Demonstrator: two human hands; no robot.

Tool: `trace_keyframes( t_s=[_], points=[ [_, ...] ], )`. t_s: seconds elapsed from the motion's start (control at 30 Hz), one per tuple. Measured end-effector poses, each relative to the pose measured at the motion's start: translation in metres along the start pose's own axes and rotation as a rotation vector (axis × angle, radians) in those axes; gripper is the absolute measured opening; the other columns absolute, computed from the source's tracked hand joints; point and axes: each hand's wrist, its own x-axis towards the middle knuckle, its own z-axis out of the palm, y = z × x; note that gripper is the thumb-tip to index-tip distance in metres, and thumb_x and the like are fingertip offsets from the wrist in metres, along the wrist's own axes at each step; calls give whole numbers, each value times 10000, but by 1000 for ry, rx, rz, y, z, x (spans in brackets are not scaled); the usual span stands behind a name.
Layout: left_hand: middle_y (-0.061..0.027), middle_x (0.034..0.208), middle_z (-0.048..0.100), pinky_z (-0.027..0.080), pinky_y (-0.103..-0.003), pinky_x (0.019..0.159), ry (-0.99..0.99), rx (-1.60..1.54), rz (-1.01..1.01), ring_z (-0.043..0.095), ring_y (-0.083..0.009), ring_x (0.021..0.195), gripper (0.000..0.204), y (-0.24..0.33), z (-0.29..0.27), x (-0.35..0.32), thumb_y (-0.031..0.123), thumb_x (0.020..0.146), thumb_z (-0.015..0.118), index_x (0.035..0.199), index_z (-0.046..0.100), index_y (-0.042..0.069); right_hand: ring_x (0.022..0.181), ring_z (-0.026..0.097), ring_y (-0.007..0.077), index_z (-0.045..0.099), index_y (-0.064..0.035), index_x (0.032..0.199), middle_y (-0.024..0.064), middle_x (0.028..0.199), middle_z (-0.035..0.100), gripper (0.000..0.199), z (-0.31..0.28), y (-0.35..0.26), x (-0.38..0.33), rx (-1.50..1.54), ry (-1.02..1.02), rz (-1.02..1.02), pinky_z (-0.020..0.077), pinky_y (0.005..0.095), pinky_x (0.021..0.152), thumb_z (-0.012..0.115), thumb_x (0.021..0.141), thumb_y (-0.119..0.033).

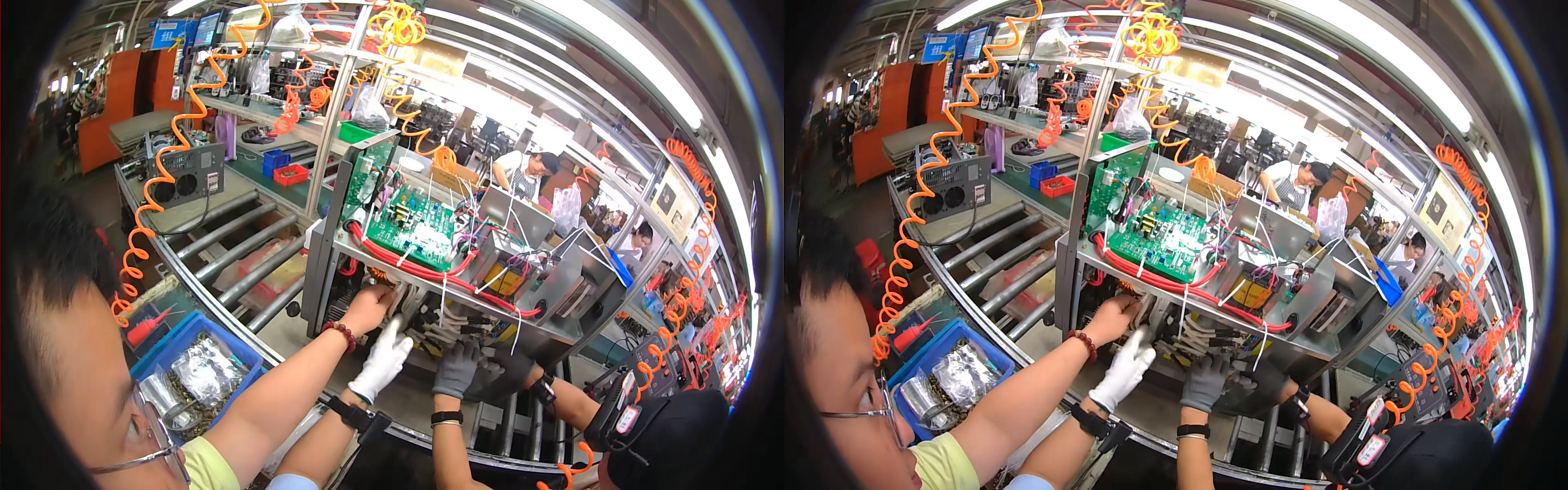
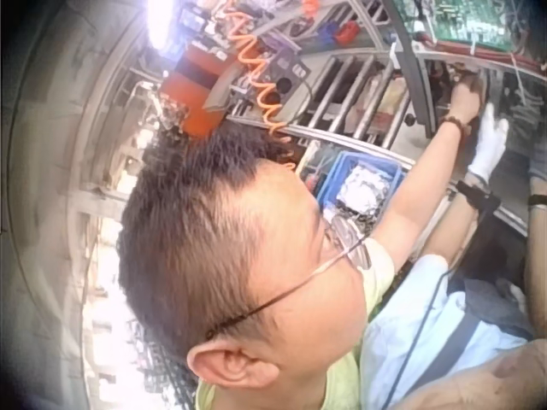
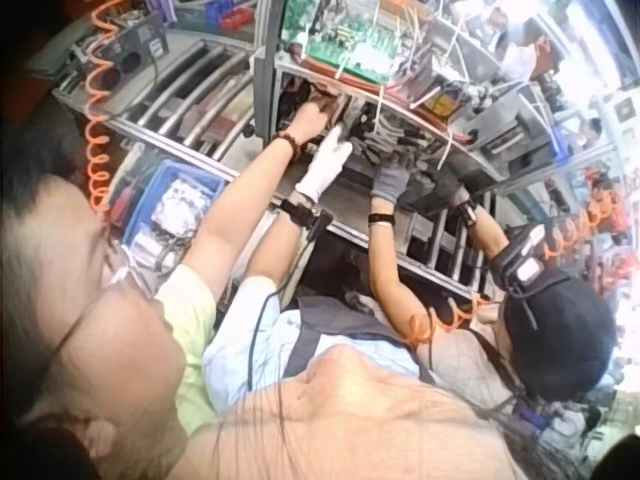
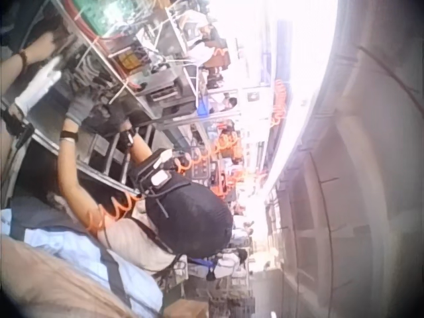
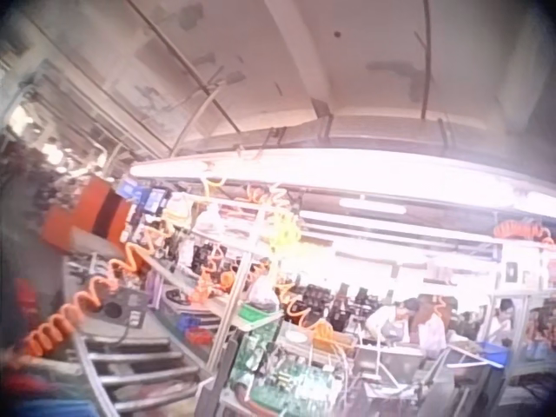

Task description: Assemble internal wiring and components into a solar inverter housing using a pneumatic screwdriver.

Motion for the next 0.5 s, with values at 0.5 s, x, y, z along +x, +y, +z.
trace_keyframes(
  t_s=[0.5],
  points=[
    [-225, 1299, 583, 432, -359, 998, -100, -63, 44, 572, -307, 1184, 549, 7, -24, 37, 281, 963, 561, 1409, 431, -11, 991, 539, 311, 626, -68, 988, 112, 996, 595, 197, 42, -19, -22, 548, 283, 452, 416, 446, 929, 499, 892, -184]
  ],
)
